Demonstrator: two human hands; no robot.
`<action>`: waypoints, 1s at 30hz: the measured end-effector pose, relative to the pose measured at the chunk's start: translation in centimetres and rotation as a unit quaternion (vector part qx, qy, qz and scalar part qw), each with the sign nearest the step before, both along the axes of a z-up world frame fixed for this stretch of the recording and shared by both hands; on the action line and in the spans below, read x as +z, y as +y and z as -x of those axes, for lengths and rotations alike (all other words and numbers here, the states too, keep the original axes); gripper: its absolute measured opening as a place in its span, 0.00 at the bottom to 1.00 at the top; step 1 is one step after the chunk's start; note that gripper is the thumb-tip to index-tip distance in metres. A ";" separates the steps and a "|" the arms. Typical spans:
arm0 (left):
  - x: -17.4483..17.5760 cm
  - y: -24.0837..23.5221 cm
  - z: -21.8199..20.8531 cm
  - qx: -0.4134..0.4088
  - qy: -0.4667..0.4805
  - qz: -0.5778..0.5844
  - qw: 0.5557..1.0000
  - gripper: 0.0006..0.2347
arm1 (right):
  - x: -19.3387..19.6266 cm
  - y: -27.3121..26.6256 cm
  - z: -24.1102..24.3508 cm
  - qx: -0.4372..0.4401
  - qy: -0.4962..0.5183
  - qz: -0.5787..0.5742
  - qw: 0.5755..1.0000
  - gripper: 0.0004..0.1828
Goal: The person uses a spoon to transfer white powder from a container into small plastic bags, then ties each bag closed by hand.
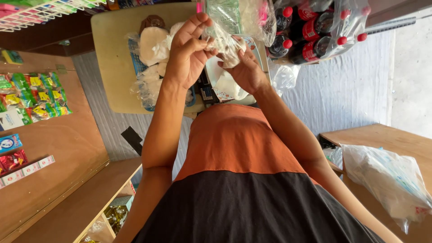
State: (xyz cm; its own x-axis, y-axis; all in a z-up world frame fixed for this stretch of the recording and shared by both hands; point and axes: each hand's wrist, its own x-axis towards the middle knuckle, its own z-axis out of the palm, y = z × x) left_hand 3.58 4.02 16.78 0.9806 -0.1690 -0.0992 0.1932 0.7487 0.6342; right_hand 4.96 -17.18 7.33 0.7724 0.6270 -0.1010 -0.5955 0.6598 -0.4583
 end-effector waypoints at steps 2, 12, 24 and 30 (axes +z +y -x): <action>-0.9 0.9 -0.3 0.015 -0.007 0.000 1.000 0.21 | -2.0 -0.4 -0.4 -0.007 -0.026 0.034 0.999 0.28; -3.1 3.4 -1.8 0.038 0.017 -0.004 0.999 0.20 | 0.1 0.1 0.0 -0.074 -0.044 0.180 0.980 0.24; -4.4 3.9 -2.1 0.034 0.028 -0.024 0.999 0.20 | 0.5 0.3 0.3 -0.131 -0.021 0.169 0.977 0.15; -5.2 4.2 -2.5 0.034 0.036 -0.023 0.999 0.20 | -0.2 0.4 0.4 -0.152 -0.033 0.190 0.969 0.10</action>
State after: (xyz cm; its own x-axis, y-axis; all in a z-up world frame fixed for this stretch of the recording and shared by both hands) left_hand 6.06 8.19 11.62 0.9797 -0.0960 -0.1761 0.1893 0.7322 0.6543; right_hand 4.55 -16.80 7.15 0.9280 0.2973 -0.2247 -0.3621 0.5763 -0.7327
